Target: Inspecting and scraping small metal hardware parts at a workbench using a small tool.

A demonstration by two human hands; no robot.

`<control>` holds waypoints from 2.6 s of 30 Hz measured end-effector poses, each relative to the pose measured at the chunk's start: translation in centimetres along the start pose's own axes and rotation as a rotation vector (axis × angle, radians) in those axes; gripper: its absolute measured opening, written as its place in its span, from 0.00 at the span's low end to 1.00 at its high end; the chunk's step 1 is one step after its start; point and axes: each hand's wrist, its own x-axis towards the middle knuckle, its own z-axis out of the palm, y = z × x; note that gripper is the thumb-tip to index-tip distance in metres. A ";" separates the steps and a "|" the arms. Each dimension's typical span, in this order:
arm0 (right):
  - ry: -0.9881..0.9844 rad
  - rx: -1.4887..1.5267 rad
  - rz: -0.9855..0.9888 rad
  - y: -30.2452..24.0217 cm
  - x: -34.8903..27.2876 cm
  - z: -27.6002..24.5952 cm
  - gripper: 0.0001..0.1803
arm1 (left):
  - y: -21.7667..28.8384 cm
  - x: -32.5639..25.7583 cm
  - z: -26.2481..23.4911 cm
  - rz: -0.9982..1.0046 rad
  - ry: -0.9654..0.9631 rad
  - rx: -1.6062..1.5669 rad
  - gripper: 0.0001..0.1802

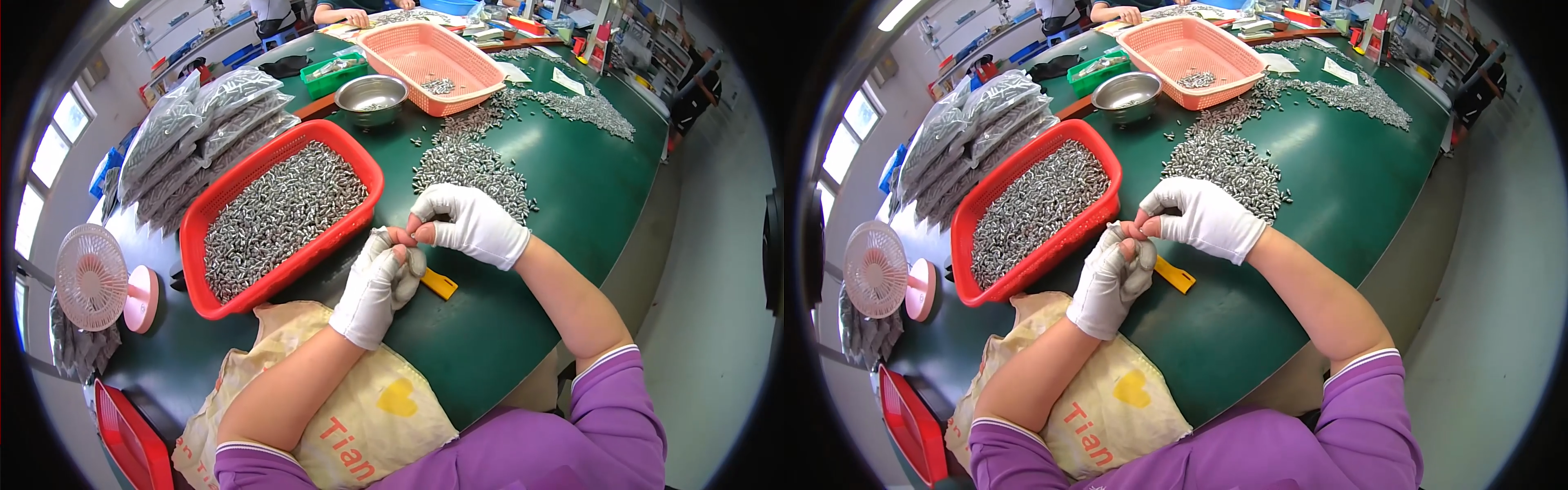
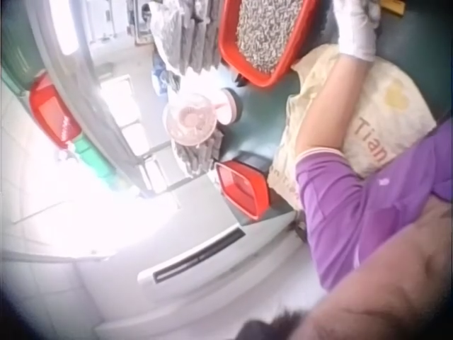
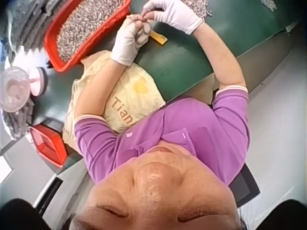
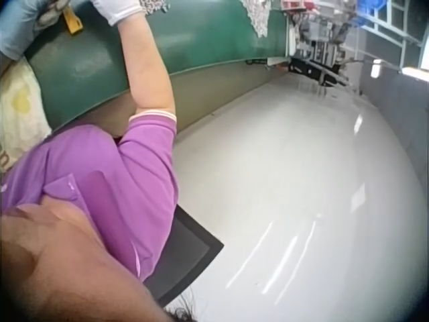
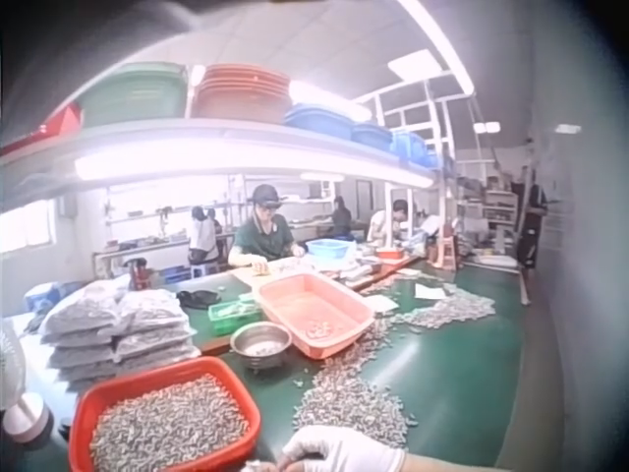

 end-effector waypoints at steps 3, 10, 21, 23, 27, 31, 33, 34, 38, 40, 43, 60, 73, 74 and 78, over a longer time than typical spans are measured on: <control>0.012 -0.150 -0.110 0.1 0.0 -0.1 0.08 | 0.1 0.2 0.1 -0.029 0.031 0.014 0.12; 0.079 -0.298 -0.203 0.1 0.0 0.1 0.07 | 0.2 0.3 0.2 -0.040 0.018 0.044 0.11; 0.129 -0.559 -0.466 -1.2 -0.2 -0.1 0.09 | 0.0 0.4 -0.1 -0.022 0.022 0.013 0.13; 0.113 -0.569 -0.481 -1.2 -0.1 0.0 0.08 | -0.1 0.4 -0.1 0.000 0.017 0.024 0.13; 0.115 -0.613 -0.496 -1.1 -0.1 -0.1 0.08 | -0.1 0.3 0.0 -0.009 0.058 0.039 0.13; 0.126 -0.649 -0.492 -1.0 -0.2 -0.1 0.08 | -0.1 0.3 0.2 -0.009 0.075 0.039 0.13; 0.131 -0.673 -0.485 -0.9 -0.1 -0.2 0.07 | -0.1 0.2 0.2 -0.013 0.077 0.033 0.13; 0.136 -0.695 -0.477 -0.8 -0.1 -0.4 0.07 | -0.1 0.3 0.2 -0.012 0.076 0.033 0.13; 0.380 -0.875 -0.434 0.2 0.2 -1.0 0.05 | -0.1 0.3 0.2 -0.009 0.113 -0.020 0.13; 0.423 -0.970 -0.353 0.7 0.4 -1.7 0.06 | -0.1 0.4 0.2 -0.013 0.123 -0.026 0.15; 0.366 -1.028 -0.271 1.5 0.5 -2.0 0.05 | -0.1 0.4 0.1 -0.020 0.138 -0.052 0.14; 0.329 -1.165 -0.213 3.0 0.6 -1.4 0.02 | -0.3 0.4 0.1 -0.020 0.113 -0.059 0.13; 0.360 -1.151 -0.224 2.6 1.0 -1.3 0.11 | -0.4 0.5 -0.1 -0.007 0.115 -0.051 0.14; 0.392 -1.202 -0.311 2.7 1.2 -1.3 0.10 | -0.5 0.6 -0.1 -0.004 0.122 -0.069 0.14; 0.366 -1.292 -0.324 3.2 1.4 -1.1 0.10 | -0.6 0.7 -0.3 0.017 0.098 -0.103 0.14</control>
